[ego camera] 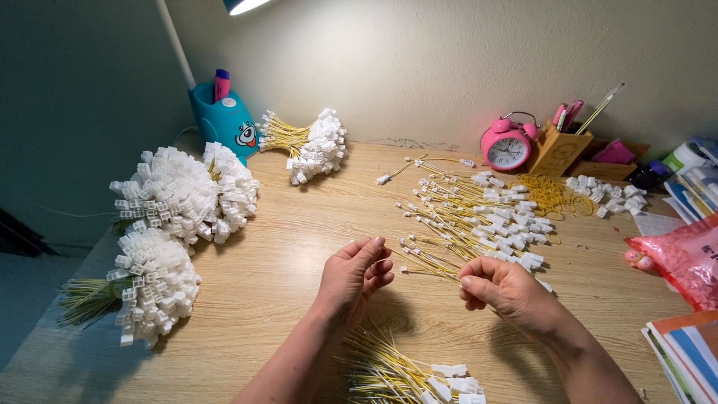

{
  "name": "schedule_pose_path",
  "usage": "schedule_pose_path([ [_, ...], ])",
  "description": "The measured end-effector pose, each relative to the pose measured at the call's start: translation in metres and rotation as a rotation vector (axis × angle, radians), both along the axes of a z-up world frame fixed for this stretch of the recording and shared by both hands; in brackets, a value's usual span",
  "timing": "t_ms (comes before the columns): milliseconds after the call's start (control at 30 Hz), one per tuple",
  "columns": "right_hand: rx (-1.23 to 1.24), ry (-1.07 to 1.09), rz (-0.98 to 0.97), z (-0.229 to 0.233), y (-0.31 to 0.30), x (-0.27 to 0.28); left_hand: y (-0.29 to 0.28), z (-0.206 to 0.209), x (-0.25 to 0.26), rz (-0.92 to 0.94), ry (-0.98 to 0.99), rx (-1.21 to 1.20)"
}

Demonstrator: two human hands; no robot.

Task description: Manually assembling electrical connectors by inserting thin wires into plastic housings on a desk.

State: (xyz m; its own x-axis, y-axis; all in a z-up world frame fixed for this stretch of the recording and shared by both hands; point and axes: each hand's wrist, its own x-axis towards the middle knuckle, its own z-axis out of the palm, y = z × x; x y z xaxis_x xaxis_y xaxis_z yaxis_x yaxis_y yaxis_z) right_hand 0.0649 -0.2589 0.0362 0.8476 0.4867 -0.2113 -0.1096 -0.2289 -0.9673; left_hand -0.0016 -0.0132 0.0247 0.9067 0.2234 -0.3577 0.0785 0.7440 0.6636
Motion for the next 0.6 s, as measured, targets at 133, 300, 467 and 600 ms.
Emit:
schedule_pose_path([
  [133, -0.003, 0.019, -0.001, 0.007, 0.001, -0.004, 0.000, 0.001, -0.001, -0.006, 0.001, 0.016],
  [300, 0.033, 0.021, 0.006, 0.004, -0.002, -0.001, 0.001, 0.000, -0.001, -0.025, 0.002, 0.023],
  [467, 0.043, -0.016, -0.010, 0.006, 0.002, -0.005, -0.002, 0.006, -0.003, -0.066, 0.023, -0.030],
  [600, -0.053, -0.145, -0.042, 0.006, 0.008, -0.008, -0.013, 0.011, -0.009, -0.223, 0.041, -0.029],
])
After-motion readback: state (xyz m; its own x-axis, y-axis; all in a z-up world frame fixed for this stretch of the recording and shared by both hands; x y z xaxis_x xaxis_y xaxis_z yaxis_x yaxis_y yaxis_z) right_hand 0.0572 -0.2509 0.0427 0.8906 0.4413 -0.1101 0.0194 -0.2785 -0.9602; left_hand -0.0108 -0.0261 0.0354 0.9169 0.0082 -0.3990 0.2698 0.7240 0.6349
